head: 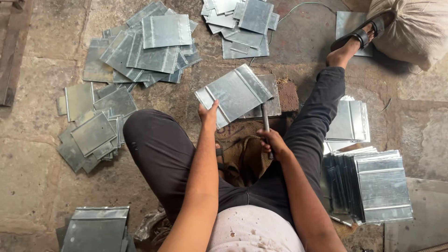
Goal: The person flattens square metal sheets by placing them one by one on a small stone anvil and striking them with a hammer.
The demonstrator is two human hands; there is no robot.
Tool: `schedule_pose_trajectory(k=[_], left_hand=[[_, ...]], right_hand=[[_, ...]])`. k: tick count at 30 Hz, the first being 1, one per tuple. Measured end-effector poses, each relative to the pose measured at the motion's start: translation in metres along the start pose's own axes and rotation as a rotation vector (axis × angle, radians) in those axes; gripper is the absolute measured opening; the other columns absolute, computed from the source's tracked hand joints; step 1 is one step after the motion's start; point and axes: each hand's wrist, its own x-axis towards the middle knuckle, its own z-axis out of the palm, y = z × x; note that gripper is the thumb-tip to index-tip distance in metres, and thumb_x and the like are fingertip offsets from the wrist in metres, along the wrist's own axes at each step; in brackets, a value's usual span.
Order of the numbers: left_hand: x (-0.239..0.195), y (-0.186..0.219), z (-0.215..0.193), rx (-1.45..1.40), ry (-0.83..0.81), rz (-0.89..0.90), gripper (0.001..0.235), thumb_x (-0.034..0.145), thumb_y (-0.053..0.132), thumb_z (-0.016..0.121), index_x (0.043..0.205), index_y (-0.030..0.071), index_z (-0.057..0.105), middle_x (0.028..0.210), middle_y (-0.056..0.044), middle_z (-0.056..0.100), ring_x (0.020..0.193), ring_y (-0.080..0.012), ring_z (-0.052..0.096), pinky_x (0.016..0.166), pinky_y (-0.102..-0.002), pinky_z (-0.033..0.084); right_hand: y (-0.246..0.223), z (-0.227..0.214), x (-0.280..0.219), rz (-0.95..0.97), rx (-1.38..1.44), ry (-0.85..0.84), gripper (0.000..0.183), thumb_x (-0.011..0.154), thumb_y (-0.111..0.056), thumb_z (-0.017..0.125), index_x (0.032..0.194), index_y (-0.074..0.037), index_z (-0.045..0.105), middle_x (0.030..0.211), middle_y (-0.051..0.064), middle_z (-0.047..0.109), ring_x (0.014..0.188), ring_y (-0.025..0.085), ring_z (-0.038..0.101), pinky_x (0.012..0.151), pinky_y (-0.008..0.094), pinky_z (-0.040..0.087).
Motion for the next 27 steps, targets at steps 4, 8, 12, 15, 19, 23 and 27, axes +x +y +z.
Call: schedule_pose_trajectory(k=[4,8,12,15,19,23,27], left_hand=[[-0.005,0.036,-0.004,0.365,0.062,0.054,0.087,0.084,0.027,0.089,0.146,-0.007,0.038,0.147,-0.031,0.046,0.136,-0.0415,0.048,0.115,-0.048,0.039],[0.006,0.066,-0.006,0.532,-0.035,-0.027,0.1,0.079,0.035,0.09,0.15,-0.003,0.033,0.153,-0.029,0.041,0.141,-0.04,0.042,0.117,-0.05,0.034],[0.068,0.049,-0.006,0.744,-0.164,0.018,0.106,0.075,0.041,0.092,0.153,0.0,0.033,0.156,-0.028,0.039,0.145,-0.0401,0.039,0.119,-0.05,0.033],[0.094,0.013,-0.012,0.679,-0.169,-0.013,0.091,0.072,0.038,0.089,0.146,-0.002,0.055,0.148,-0.027,0.063,0.137,-0.0369,0.064,0.118,-0.044,0.052],[0.086,-0.009,0.003,0.683,-0.007,-0.027,0.104,0.077,0.042,0.093,0.152,0.001,0.034,0.148,-0.029,0.049,0.132,-0.0426,0.055,0.109,-0.05,0.046],[0.06,0.02,0.013,0.736,0.007,-0.06,0.112,0.076,0.051,0.09,0.152,0.004,0.023,0.143,-0.028,0.053,0.12,-0.0395,0.063,0.095,-0.046,0.057],[0.046,0.05,0.014,0.768,-0.03,-0.119,0.102,0.074,0.055,0.083,0.149,0.007,0.033,0.122,-0.021,0.07,0.1,-0.0314,0.076,0.078,-0.04,0.064]], right_hand=[[-0.026,0.006,-0.024,-0.011,0.277,-0.02,0.026,0.102,-0.032,0.059,0.109,-0.007,0.061,0.06,-0.001,0.049,0.038,0.005,0.037,0.034,0.022,0.029],[-0.028,0.027,-0.055,-0.177,-0.11,0.31,0.032,0.107,-0.035,0.054,0.106,-0.004,0.056,0.062,0.001,0.049,0.042,0.008,0.043,0.037,0.026,0.036],[-0.024,0.031,-0.085,-0.366,-0.386,0.492,0.033,0.109,-0.036,0.049,0.105,-0.003,0.056,0.061,0.003,0.05,0.041,0.012,0.045,0.037,0.03,0.037],[-0.017,0.023,-0.085,-0.363,-0.417,0.428,0.034,0.11,-0.034,0.047,0.104,-0.002,0.056,0.062,0.004,0.05,0.042,0.012,0.046,0.038,0.03,0.039],[-0.01,0.016,-0.07,-0.31,-0.266,0.26,0.031,0.109,-0.028,0.046,0.102,0.001,0.057,0.08,0.005,0.063,0.056,0.013,0.065,0.046,0.031,0.053],[-0.01,0.017,-0.072,-0.278,-0.038,0.227,0.032,0.107,-0.028,0.041,0.103,-0.001,0.056,0.081,0.008,0.067,0.043,0.011,0.049,0.038,0.026,0.04],[-0.018,0.025,-0.073,-0.254,-0.111,0.333,0.029,0.108,-0.03,0.042,0.115,-0.006,0.058,0.071,0.004,0.054,0.045,0.008,0.044,0.038,0.024,0.034]])
